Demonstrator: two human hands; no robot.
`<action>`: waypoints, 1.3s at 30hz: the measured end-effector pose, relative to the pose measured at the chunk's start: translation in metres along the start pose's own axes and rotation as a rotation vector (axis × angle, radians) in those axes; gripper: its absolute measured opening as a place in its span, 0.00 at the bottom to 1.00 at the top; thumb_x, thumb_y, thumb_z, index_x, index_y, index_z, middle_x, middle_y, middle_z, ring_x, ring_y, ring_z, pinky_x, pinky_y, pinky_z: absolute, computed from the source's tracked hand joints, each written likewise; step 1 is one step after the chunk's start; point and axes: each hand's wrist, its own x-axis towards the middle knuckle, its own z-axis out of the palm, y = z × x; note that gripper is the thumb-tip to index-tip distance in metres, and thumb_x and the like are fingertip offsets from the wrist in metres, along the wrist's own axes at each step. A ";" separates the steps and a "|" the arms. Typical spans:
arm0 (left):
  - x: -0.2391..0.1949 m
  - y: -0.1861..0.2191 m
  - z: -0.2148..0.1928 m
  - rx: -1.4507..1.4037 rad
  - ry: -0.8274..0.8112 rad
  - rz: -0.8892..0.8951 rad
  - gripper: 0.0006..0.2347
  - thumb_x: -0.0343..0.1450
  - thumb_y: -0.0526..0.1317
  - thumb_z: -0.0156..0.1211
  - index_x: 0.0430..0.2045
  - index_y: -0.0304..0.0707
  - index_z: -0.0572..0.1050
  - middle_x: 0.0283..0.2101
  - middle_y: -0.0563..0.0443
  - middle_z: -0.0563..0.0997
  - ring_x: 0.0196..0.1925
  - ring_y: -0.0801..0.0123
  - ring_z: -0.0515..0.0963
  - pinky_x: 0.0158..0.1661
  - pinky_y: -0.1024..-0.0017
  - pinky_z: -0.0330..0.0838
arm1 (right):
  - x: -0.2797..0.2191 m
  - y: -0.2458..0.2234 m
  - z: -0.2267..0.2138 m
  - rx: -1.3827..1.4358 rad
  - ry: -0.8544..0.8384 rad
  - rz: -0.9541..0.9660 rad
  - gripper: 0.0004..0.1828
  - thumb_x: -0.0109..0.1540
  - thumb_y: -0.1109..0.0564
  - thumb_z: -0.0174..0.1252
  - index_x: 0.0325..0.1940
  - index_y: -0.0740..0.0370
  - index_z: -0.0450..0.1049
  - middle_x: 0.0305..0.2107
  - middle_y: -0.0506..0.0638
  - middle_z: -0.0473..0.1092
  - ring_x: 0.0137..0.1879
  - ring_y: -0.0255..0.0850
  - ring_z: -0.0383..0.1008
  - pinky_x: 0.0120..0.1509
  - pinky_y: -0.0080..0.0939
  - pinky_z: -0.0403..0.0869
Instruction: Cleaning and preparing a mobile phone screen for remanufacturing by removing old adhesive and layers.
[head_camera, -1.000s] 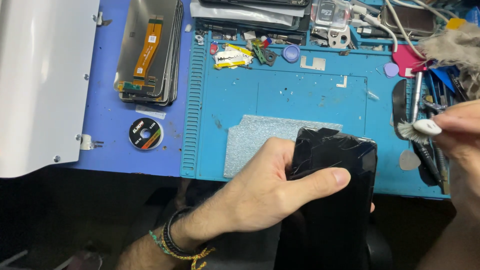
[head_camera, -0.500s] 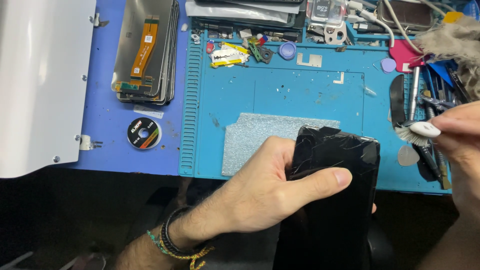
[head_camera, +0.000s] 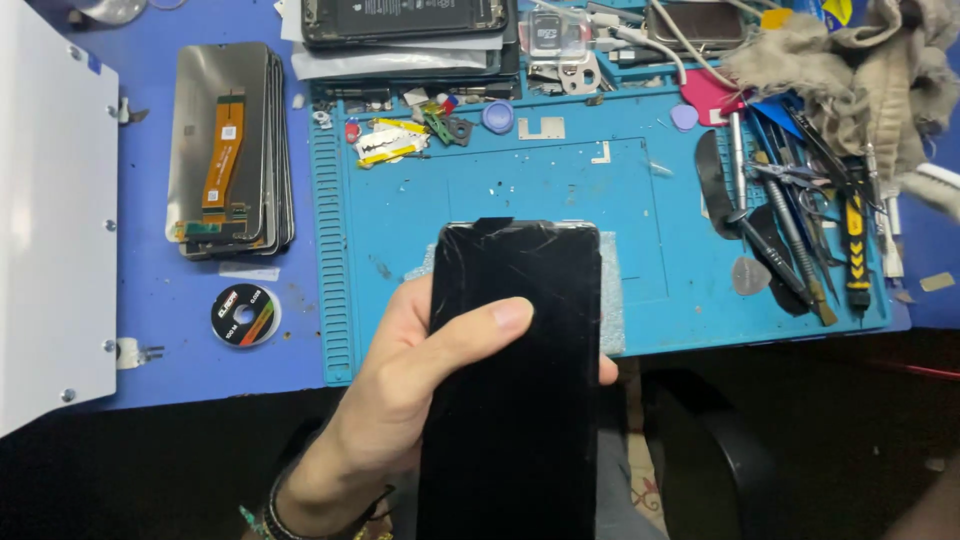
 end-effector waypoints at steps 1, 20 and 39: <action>-0.002 0.000 -0.001 0.004 -0.007 -0.004 0.16 0.76 0.36 0.52 0.54 0.19 0.72 0.43 0.32 0.84 0.42 0.59 0.86 0.43 0.67 0.82 | -0.003 0.002 0.000 -0.028 0.025 0.004 0.11 0.80 0.64 0.43 0.64 0.67 0.67 0.53 0.58 0.70 0.52 0.43 0.76 0.52 0.38 0.76; 0.018 0.005 -0.005 0.391 0.071 0.001 0.13 0.74 0.43 0.62 0.38 0.28 0.81 0.30 0.55 0.81 0.30 0.80 0.78 0.31 0.79 0.74 | -0.005 -0.200 0.012 0.039 0.088 0.077 0.13 0.80 0.61 0.53 0.67 0.70 0.68 0.52 0.60 0.74 0.50 0.43 0.76 0.57 0.37 0.74; 0.056 0.032 0.028 1.691 0.086 -0.187 0.31 0.64 0.73 0.57 0.24 0.41 0.81 0.22 0.53 0.78 0.27 0.64 0.80 0.27 0.62 0.74 | -0.007 -0.258 0.047 1.264 -0.600 0.509 0.24 0.64 0.64 0.58 0.65 0.66 0.68 0.35 0.57 0.79 0.35 0.35 0.79 0.36 0.31 0.77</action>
